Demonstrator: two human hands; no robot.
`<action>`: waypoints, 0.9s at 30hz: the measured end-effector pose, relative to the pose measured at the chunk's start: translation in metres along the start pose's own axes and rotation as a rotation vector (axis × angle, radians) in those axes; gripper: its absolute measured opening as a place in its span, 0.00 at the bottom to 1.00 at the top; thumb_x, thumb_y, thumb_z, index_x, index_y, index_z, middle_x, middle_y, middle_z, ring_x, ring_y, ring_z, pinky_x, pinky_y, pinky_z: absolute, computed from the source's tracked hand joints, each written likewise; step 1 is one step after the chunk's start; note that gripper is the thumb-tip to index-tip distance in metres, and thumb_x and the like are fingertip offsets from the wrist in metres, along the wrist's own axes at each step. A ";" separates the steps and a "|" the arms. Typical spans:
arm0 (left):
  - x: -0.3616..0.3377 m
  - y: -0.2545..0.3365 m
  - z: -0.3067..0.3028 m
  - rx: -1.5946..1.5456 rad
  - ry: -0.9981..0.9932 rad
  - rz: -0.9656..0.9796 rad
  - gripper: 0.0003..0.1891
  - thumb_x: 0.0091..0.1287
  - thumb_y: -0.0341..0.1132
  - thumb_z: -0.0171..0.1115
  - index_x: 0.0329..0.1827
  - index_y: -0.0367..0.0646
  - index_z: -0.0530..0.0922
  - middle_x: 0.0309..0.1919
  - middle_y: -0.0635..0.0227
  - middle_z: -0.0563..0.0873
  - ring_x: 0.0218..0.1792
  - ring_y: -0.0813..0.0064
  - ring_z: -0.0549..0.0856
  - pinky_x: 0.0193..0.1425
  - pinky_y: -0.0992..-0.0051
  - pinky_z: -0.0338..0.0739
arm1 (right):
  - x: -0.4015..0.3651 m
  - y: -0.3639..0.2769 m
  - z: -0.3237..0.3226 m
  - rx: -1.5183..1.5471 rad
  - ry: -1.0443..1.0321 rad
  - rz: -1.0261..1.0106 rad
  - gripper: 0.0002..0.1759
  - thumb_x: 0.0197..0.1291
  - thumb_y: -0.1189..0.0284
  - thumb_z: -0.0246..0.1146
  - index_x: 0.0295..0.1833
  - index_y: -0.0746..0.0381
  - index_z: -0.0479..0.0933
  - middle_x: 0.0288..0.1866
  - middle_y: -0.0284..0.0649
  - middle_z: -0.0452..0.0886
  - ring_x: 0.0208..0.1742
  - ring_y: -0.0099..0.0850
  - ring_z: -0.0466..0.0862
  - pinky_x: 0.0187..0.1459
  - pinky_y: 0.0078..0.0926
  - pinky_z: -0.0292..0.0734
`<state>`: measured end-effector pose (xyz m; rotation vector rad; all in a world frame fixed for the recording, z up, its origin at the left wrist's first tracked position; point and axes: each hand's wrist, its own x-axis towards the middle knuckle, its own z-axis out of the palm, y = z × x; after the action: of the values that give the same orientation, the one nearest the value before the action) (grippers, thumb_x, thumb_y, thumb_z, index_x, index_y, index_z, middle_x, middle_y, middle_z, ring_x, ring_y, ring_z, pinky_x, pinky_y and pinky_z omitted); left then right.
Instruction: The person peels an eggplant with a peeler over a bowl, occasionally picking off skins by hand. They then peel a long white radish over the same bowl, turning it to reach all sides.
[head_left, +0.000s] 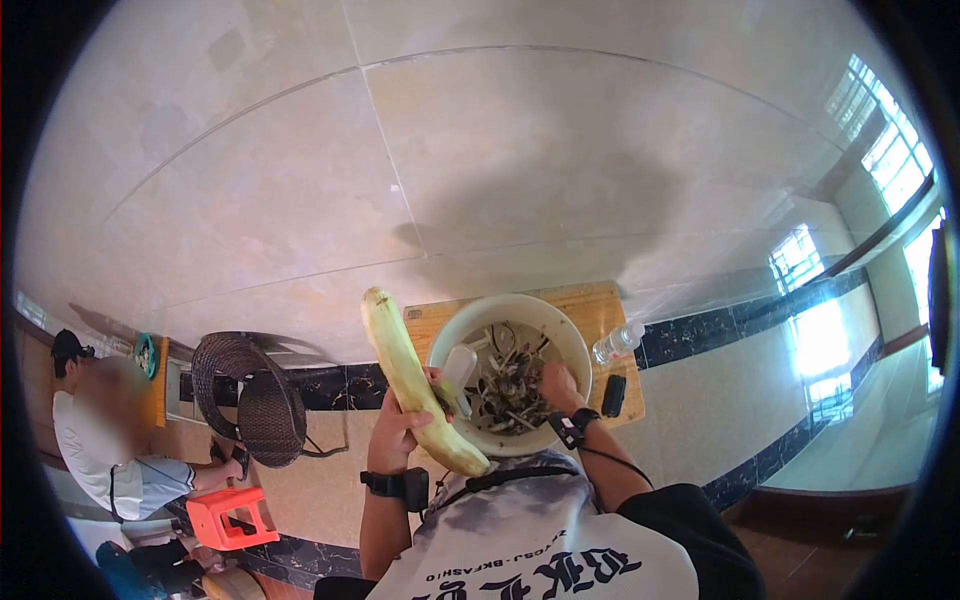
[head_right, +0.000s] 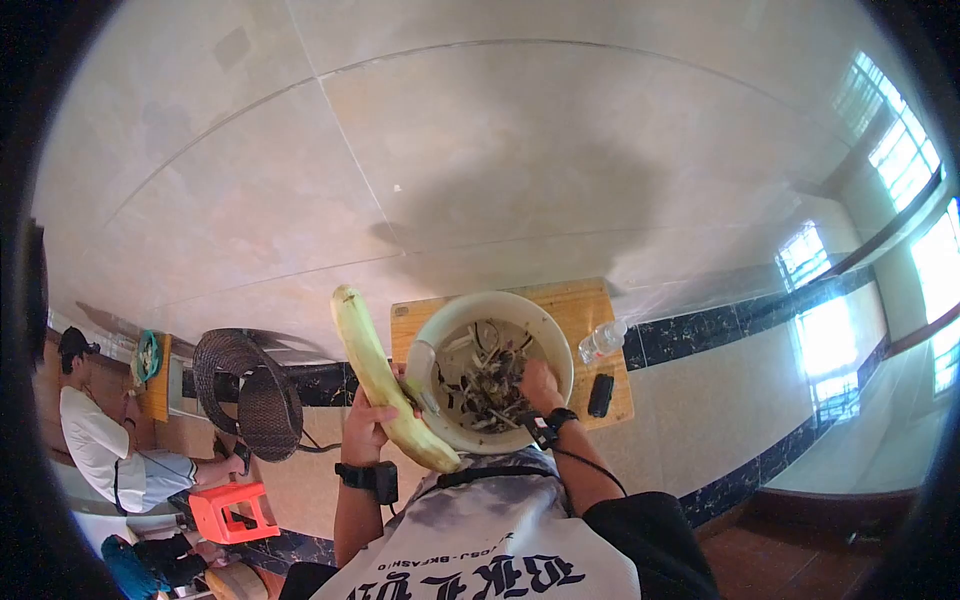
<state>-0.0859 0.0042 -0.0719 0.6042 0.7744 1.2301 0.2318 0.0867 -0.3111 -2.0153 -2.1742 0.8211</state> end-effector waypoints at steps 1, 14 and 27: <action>0.000 0.000 0.001 0.000 0.004 0.000 0.34 0.48 0.26 0.69 0.63 0.38 0.74 0.60 0.61 0.78 0.54 0.64 0.84 0.50 0.59 0.88 | -0.001 -0.002 -0.002 0.010 -0.011 -0.001 0.12 0.60 0.75 0.62 0.44 0.72 0.82 0.45 0.64 0.84 0.53 0.60 0.85 0.54 0.53 0.83; 0.020 -0.008 0.011 0.027 -0.094 -0.048 0.33 0.51 0.25 0.71 0.65 0.39 0.73 0.59 0.63 0.78 0.56 0.68 0.83 0.50 0.61 0.89 | -0.027 -0.066 -0.093 0.697 -0.172 0.008 0.08 0.63 0.73 0.67 0.43 0.66 0.87 0.32 0.43 0.88 0.35 0.30 0.88 0.37 0.33 0.82; 0.041 -0.031 0.012 -0.075 -0.139 -0.115 0.36 0.49 0.20 0.70 0.66 0.36 0.72 0.59 0.57 0.79 0.54 0.54 0.86 0.51 0.50 0.89 | -0.079 -0.154 -0.182 1.220 -0.064 -0.348 0.14 0.70 0.71 0.69 0.56 0.67 0.83 0.46 0.32 0.87 0.48 0.20 0.83 0.53 0.22 0.79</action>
<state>-0.0525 0.0368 -0.0965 0.5694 0.6351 1.0946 0.1747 0.0725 -0.0670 -0.9662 -1.3121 1.5815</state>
